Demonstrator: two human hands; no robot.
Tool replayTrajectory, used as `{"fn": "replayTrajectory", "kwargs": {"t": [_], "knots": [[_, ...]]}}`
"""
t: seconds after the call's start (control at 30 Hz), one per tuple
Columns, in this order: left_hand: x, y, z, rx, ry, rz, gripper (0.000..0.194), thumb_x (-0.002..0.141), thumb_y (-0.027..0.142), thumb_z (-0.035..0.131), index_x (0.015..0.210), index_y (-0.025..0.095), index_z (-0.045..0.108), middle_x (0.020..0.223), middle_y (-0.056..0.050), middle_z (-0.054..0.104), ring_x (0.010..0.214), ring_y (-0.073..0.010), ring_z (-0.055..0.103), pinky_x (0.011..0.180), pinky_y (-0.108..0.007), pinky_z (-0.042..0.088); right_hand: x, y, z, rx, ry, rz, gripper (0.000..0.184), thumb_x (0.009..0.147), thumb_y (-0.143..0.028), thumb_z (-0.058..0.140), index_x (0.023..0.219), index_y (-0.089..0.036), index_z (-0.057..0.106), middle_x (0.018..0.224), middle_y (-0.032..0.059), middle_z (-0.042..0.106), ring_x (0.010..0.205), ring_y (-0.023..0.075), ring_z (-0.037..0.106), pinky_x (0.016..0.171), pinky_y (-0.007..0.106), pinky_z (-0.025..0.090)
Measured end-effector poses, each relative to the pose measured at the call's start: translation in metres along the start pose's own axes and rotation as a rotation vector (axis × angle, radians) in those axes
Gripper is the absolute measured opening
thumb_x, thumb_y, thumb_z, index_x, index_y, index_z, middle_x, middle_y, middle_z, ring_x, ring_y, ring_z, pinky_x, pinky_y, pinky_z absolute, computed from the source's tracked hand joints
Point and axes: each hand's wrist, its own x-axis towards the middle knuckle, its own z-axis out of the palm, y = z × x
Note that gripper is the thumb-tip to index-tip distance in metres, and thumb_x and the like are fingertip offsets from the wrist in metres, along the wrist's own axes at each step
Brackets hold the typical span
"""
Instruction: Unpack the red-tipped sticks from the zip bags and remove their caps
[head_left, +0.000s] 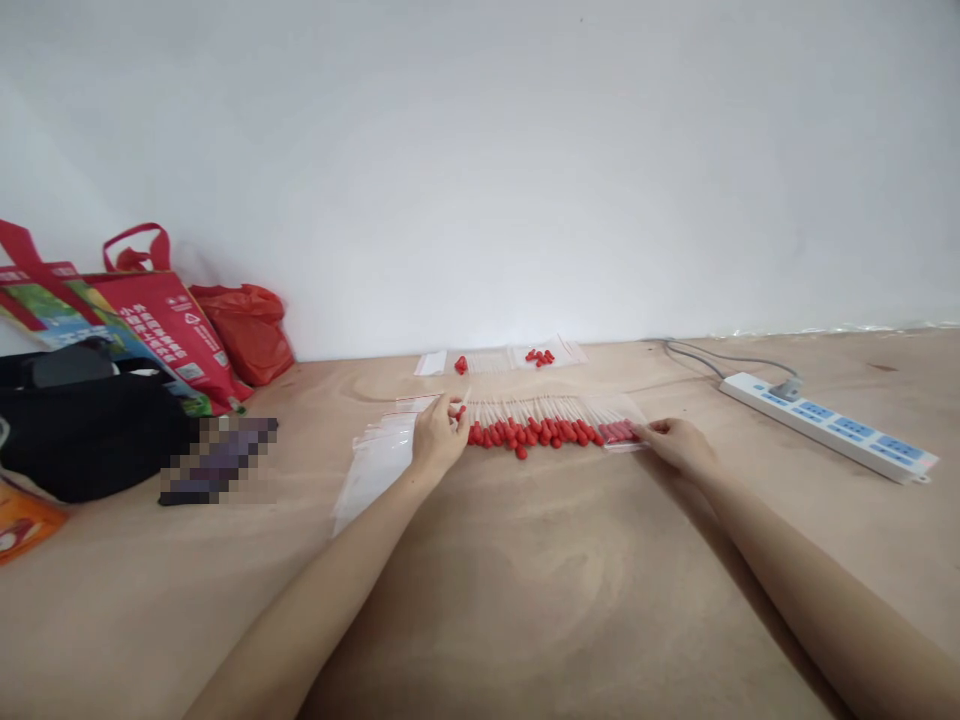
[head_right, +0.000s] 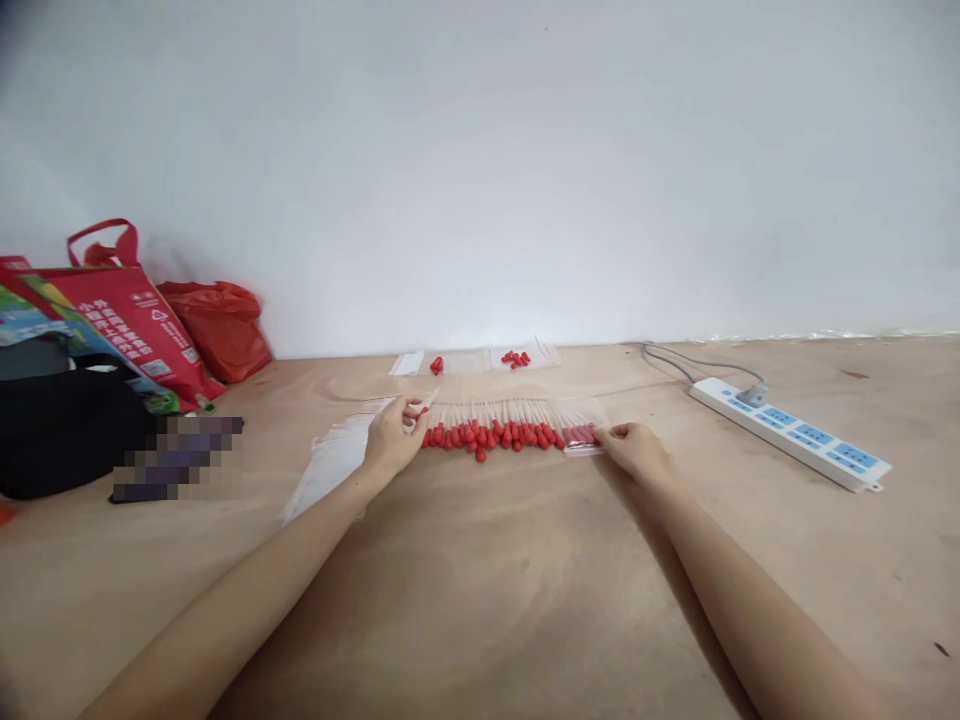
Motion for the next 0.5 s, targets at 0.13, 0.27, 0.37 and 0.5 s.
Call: {"fn": "replayTrajectory", "kwargs": {"t": [0.13, 0.27, 0.37, 0.5], "knots": [[-0.012, -0.014, 0.001, 0.0, -0.027, 0.013, 0.017, 0.072, 0.021, 0.052, 0.088, 0.018, 0.055, 0.072, 0.0, 0.061, 0.067, -0.0154, 0.059, 0.064, -0.026, 0.044, 0.002, 0.002, 0.003, 0.109, 0.019, 0.036, 0.038, 0.065, -0.055, 0.054, 0.067, -0.019, 0.065, 0.055, 0.006, 0.061, 0.053, 0.0198, 0.055, 0.049, 0.028, 0.034], [-0.015, -0.017, 0.006, 0.003, -0.034, 0.019, 0.019, 0.072, 0.029, 0.056, 0.088, 0.018, 0.056, 0.073, -0.001, 0.061, 0.07, -0.0169, 0.059, 0.066, -0.027, 0.044, 0.006, 0.005, 0.008, 0.183, 0.174, 0.007, 0.023, 0.066, -0.04, 0.055, 0.061, -0.018, 0.06, 0.056, 0.0055, 0.06, 0.056, 0.0191, 0.055, 0.052, 0.028, 0.035], [-0.013, -0.017, 0.003, 0.006, -0.03, 0.018, 0.024, 0.071, 0.034, 0.058, 0.089, 0.017, 0.056, 0.076, -0.003, 0.062, 0.075, -0.0188, 0.059, 0.07, -0.03, 0.044, 0.007, 0.004, 0.009, 0.245, 0.286, -0.012, 0.023, 0.071, -0.039, 0.049, 0.064, -0.018, 0.054, 0.064, 0.0071, 0.061, 0.064, 0.0196, 0.056, 0.057, 0.029, 0.038], [-0.014, -0.02, -0.009, -0.019, 0.026, 0.042, 0.022, 0.073, 0.032, 0.056, 0.088, 0.017, 0.055, 0.081, -0.004, 0.062, 0.078, -0.0195, 0.058, 0.072, -0.032, 0.045, 0.003, -0.004, 0.004, 0.447, 0.425, -0.096, 0.025, 0.077, -0.043, 0.041, 0.073, -0.019, 0.047, 0.077, 0.0086, 0.063, 0.073, 0.0184, 0.058, 0.063, 0.029, 0.043]]}}
